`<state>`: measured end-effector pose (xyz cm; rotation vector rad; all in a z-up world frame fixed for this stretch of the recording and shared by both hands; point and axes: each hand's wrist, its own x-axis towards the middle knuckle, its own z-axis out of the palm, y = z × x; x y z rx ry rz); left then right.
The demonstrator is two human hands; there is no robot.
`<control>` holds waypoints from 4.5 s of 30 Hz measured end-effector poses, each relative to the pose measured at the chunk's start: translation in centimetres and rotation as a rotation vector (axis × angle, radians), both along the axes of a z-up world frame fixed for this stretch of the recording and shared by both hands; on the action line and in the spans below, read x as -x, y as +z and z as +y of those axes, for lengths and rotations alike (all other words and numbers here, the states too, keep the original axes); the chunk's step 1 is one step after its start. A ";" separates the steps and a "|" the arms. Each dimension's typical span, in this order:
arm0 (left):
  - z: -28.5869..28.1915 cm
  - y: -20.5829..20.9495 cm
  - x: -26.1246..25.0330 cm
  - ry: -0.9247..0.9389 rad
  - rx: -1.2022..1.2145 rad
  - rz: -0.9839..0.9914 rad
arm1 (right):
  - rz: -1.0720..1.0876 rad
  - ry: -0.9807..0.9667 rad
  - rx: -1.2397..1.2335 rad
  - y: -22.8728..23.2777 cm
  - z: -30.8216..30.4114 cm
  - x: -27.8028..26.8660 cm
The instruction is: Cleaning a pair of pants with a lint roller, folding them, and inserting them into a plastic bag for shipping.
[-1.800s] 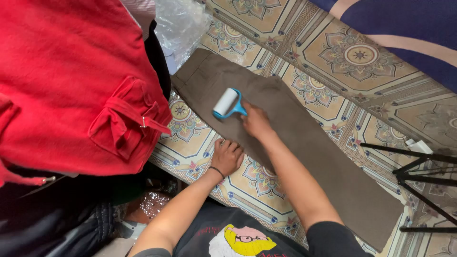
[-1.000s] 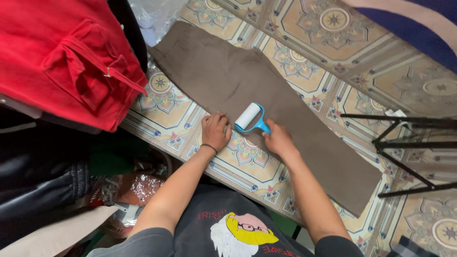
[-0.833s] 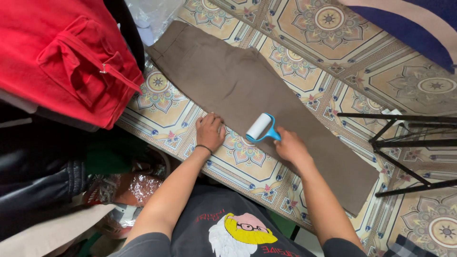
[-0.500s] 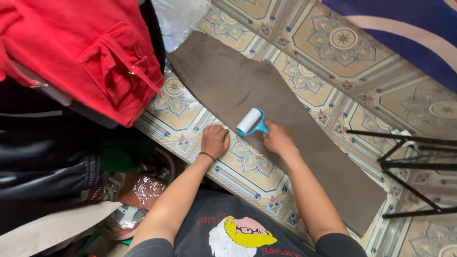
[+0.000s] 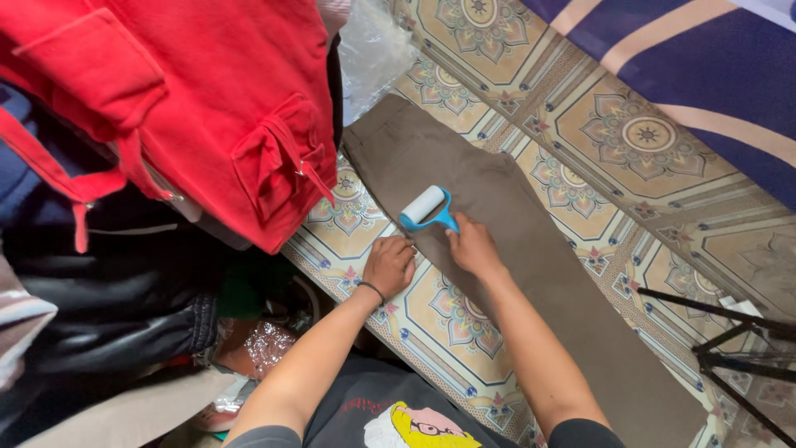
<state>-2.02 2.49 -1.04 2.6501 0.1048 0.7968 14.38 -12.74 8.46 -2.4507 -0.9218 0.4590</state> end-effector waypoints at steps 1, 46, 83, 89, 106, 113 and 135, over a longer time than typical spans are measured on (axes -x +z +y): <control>0.2 0.4 -0.1 0.004 0.001 -0.001 | -0.001 0.004 0.001 0.4 0.3 -0.3; 4.6 1.6 -8.8 0.117 0.052 0.248 | -0.155 -0.055 0.253 2.6 3.4 -7.9; 6.3 8.8 -10.9 0.070 -0.033 0.929 | -0.062 -0.056 0.186 4.0 0.6 -12.3; 5.5 8.8 -12.2 0.093 -0.048 1.008 | -0.114 -0.144 0.456 5.0 -4.4 -14.1; 4.7 11.2 -11.9 0.105 -0.075 1.090 | -0.132 -0.186 0.049 -1.5 4.6 -12.8; 4.6 10.4 -11.6 0.123 -0.078 1.047 | -0.044 -0.223 -0.014 -1.5 -5.9 -11.7; 2.6 7.7 -12.4 0.128 -0.004 1.052 | -0.060 -0.427 0.089 -1.7 -3.6 -15.1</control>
